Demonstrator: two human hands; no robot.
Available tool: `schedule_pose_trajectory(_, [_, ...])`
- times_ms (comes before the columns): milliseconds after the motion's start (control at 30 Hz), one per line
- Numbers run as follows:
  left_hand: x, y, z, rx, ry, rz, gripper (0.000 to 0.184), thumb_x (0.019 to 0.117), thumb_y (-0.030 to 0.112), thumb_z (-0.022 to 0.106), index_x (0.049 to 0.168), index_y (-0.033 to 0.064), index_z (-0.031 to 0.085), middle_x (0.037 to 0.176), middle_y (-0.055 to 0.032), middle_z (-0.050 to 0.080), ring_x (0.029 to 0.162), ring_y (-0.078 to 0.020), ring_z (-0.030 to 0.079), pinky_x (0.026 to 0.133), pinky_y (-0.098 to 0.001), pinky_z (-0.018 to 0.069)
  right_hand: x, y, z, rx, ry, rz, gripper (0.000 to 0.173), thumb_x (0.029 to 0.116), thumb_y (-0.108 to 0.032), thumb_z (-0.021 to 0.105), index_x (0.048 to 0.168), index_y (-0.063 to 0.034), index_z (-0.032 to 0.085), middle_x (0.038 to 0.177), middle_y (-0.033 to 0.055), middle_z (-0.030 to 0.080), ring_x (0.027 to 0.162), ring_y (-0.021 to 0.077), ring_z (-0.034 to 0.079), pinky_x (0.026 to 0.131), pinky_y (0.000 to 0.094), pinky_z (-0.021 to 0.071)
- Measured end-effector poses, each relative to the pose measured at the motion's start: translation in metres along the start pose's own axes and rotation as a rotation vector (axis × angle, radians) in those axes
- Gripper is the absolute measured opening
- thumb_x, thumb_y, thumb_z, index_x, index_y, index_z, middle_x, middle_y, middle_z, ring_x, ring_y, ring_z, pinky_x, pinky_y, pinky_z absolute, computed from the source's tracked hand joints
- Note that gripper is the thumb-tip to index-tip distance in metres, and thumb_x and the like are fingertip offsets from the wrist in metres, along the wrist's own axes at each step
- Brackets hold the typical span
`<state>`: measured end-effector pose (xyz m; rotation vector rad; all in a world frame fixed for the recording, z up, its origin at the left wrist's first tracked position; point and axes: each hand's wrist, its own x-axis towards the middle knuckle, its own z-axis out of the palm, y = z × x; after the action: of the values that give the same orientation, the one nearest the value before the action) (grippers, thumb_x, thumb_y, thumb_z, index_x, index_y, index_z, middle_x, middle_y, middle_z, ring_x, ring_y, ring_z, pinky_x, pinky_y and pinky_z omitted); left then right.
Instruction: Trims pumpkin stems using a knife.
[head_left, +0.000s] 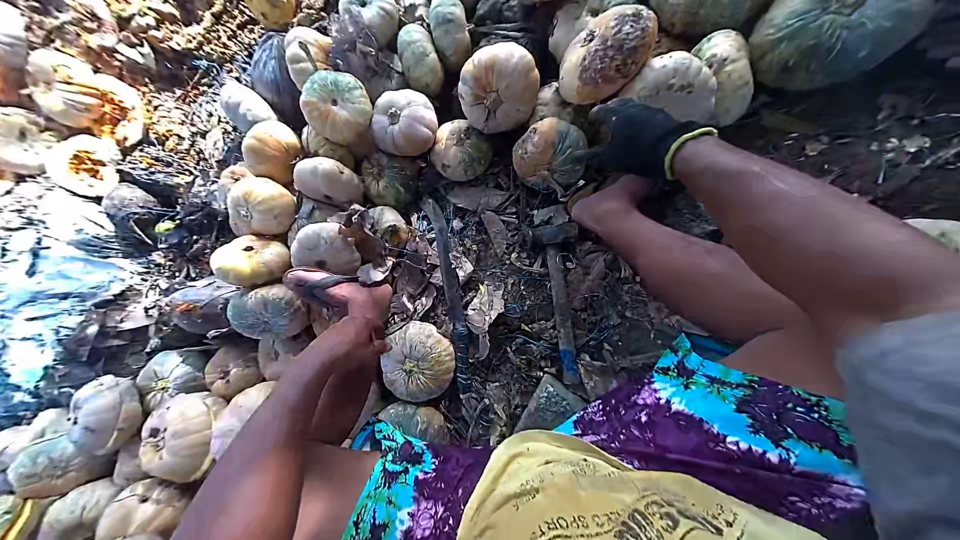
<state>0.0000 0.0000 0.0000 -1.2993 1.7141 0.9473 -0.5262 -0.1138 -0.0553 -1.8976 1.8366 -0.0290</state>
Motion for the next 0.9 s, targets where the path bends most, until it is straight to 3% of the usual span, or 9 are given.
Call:
schedule_pose_trajectory(100, [0.005, 0.013, 0.006, 0.048, 0.009, 0.025, 0.042, 0.1034, 0.038, 0.061, 0.134, 0.0087, 0.065, 0.125, -0.0208, 0.069, 0.119, -0.0412, 0.064, 0.102, -0.0648, 0.048, 0.049, -0.014, 0.028, 0.091, 0.006, 0.093, 0.084, 0.0898, -0.059, 0.07, 0.148, -0.0027, 0.048, 0.148, 0.0247, 0.051, 0.138, 0.0415, 0.049, 0.112, 0.0623, 0.04])
schedule_pose_trajectory(200, [0.014, -0.009, 0.028, -0.006, 0.2, 0.237, 0.042, 0.1022, 0.043, 0.061, 0.131, 0.0134, 0.068, 0.107, -0.0119, 0.073, 0.102, -0.0308, 0.07, 0.096, -0.0603, 0.0533, 0.089, -0.011, 0.065, 0.155, 0.028, 0.207, 0.099, 0.0834, -0.064, 0.074, 0.156, -0.0062, 0.039, 0.153, 0.0237, 0.047, 0.142, 0.041, 0.046, 0.115, 0.0645, 0.0362])
schedule_pose_trajectory(267, [0.019, -0.022, 0.04, -0.057, 0.231, 0.313, 0.04, 0.101, 0.047, 0.061, 0.125, 0.0162, 0.071, 0.099, -0.0074, 0.074, 0.093, -0.0261, 0.071, 0.092, -0.0584, 0.0557, 0.098, -0.018, 0.074, 0.057, 0.012, 0.273, 0.107, 0.0712, -0.066, 0.082, 0.151, -0.0048, 0.045, 0.148, 0.0278, 0.051, 0.137, 0.0458, 0.049, 0.109, 0.0693, 0.0394])
schedule_pose_trajectory(367, [0.021, -0.033, 0.052, -0.174, 0.079, 0.292, 0.041, 0.1032, 0.041, 0.06, 0.131, 0.0115, 0.067, 0.106, -0.0105, 0.075, 0.095, -0.0282, 0.073, 0.091, -0.0571, 0.0572, 0.096, -0.057, 0.07, -0.177, -0.117, 0.237, 0.11, 0.0582, -0.069, 0.087, 0.136, 0.001, 0.056, 0.14, 0.0331, 0.052, 0.132, 0.0502, 0.05, 0.102, 0.0709, 0.0444])
schedule_pose_trajectory(467, [0.025, -0.039, 0.059, -0.224, -0.016, 0.28, 0.041, 0.104, 0.037, 0.06, 0.134, 0.0089, 0.064, 0.111, -0.0135, 0.074, 0.1, -0.0304, 0.072, 0.095, -0.0578, 0.0551, 0.087, -0.066, 0.089, -0.04, -0.132, 0.197, 0.115, 0.0612, -0.054, 0.095, 0.152, -0.0061, 0.042, 0.148, 0.0269, 0.049, 0.136, 0.0449, 0.049, 0.109, 0.066, 0.0422])
schedule_pose_trajectory(500, [0.024, -0.04, 0.056, -0.227, -0.024, 0.283, 0.042, 0.1043, 0.037, 0.06, 0.135, 0.0085, 0.063, 0.113, -0.014, 0.073, 0.102, -0.0306, 0.072, 0.097, -0.0573, 0.0544, 0.085, -0.066, 0.093, 0.013, -0.11, 0.214, 0.115, 0.0625, -0.051, 0.095, 0.155, -0.0106, 0.039, 0.145, 0.0249, 0.053, 0.132, 0.0439, 0.053, 0.107, 0.0669, 0.0437])
schedule_pose_trajectory(633, [0.021, -0.04, 0.051, -0.24, 0.062, 0.269, 0.043, 0.1032, 0.037, 0.06, 0.136, 0.01, 0.062, 0.113, -0.015, 0.072, 0.104, -0.0328, 0.07, 0.097, -0.0588, 0.0537, 0.065, -0.049, 0.112, 0.111, 0.029, 0.236, 0.111, 0.0572, -0.057, 0.095, 0.149, -0.018, 0.046, 0.132, 0.0203, 0.063, 0.119, 0.0403, 0.063, 0.099, 0.0679, 0.05])
schedule_pose_trajectory(767, [0.019, -0.037, 0.054, -0.215, 0.143, 0.189, 0.043, 0.1012, 0.035, 0.061, 0.136, 0.0088, 0.063, 0.114, -0.0177, 0.072, 0.11, -0.036, 0.069, 0.099, -0.0617, 0.0519, 0.049, -0.057, 0.097, 0.292, 0.085, 0.314, 0.113, 0.0629, -0.057, 0.092, 0.153, -0.012, 0.041, 0.14, 0.0253, 0.058, 0.129, 0.0415, 0.057, 0.108, 0.0634, 0.0453])
schedule_pose_trajectory(900, [-0.002, -0.012, 0.058, -0.258, 0.293, 0.326, 0.048, 0.0991, 0.035, 0.066, 0.131, -0.0008, 0.064, 0.11, -0.0251, 0.071, 0.103, -0.0402, 0.07, 0.091, -0.0609, 0.0546, 0.005, -0.09, 0.073, 0.619, 0.139, 0.208, 0.111, 0.0593, -0.049, 0.094, 0.153, -0.0195, 0.041, 0.141, 0.0169, 0.058, 0.125, 0.0285, 0.061, 0.103, 0.0516, 0.053])
